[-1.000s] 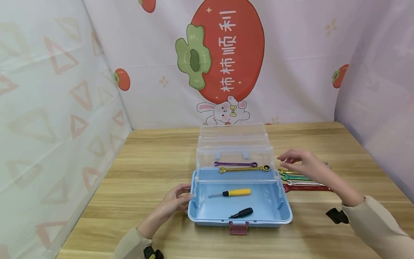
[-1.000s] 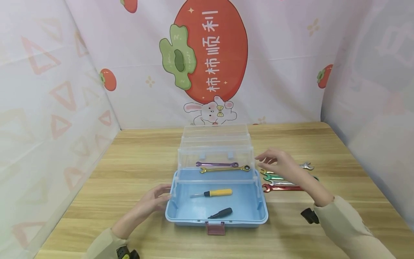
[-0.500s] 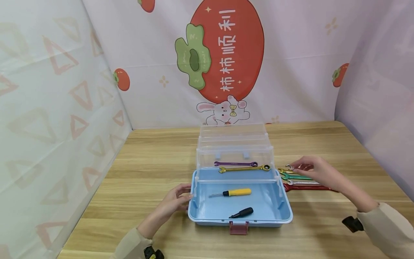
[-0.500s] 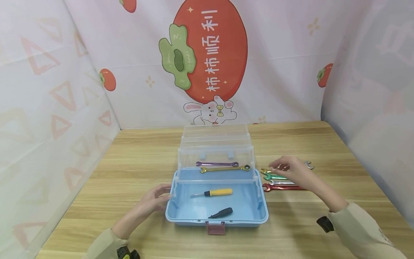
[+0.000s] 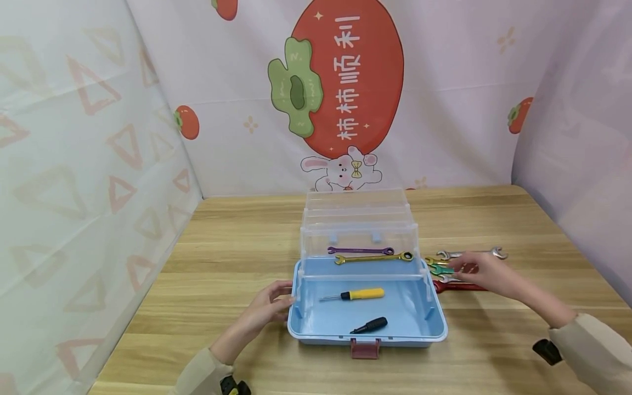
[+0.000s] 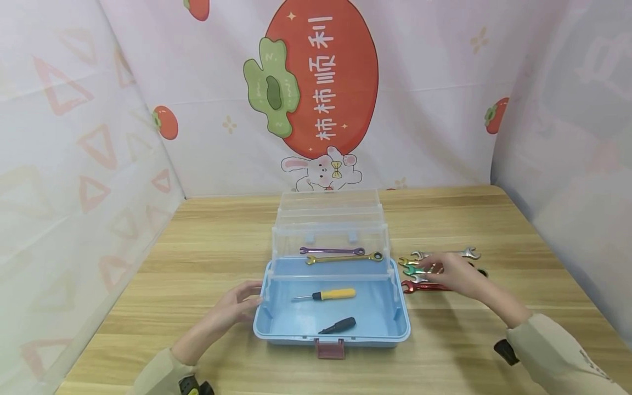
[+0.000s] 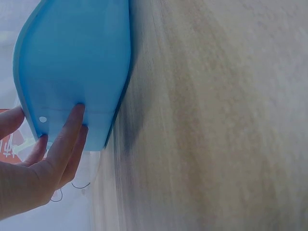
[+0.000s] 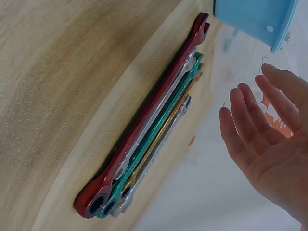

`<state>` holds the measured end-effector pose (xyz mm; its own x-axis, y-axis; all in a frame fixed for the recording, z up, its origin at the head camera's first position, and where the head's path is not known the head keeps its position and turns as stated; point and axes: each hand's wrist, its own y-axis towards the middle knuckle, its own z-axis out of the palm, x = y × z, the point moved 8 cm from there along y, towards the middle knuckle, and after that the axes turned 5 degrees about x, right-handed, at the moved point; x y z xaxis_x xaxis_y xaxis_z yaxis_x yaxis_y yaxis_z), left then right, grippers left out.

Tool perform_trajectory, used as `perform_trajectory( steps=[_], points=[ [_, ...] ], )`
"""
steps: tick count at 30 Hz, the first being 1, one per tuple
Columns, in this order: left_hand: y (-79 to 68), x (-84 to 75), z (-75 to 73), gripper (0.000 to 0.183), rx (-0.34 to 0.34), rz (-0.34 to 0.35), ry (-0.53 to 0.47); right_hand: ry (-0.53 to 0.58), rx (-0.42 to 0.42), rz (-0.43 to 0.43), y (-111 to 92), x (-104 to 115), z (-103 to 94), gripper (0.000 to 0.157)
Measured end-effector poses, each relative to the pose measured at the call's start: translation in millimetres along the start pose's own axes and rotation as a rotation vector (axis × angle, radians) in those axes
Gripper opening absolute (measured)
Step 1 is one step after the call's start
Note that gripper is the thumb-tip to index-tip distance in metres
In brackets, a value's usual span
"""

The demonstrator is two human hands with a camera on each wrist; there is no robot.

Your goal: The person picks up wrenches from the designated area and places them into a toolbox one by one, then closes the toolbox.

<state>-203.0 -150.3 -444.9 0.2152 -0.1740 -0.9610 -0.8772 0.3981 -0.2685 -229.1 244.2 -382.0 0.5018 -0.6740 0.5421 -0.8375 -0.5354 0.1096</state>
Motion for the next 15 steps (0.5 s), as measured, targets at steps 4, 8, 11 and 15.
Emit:
perform_trajectory(
  steps=[4,8,11,15],
  points=[
    [-0.7,-0.9,0.5,0.053,0.000,0.000,0.002,-0.030,0.027,0.010,-1.1,-2.1,3.6,0.013],
    [-1.4,-1.9,0.7,0.053,-0.002,-0.001,0.005,-0.060,0.059,0.046,-2.8,-7.0,7.7,0.012],
    [-1.2,-1.6,0.1,0.053,-0.005,-0.003,0.012,-0.064,0.075,0.052,-3.9,-10.6,11.8,0.012],
    [-1.0,-0.6,-0.7,0.053,-0.008,-0.005,0.028,-0.058,0.108,0.061,-4.3,-13.7,17.3,0.013]
  ],
)
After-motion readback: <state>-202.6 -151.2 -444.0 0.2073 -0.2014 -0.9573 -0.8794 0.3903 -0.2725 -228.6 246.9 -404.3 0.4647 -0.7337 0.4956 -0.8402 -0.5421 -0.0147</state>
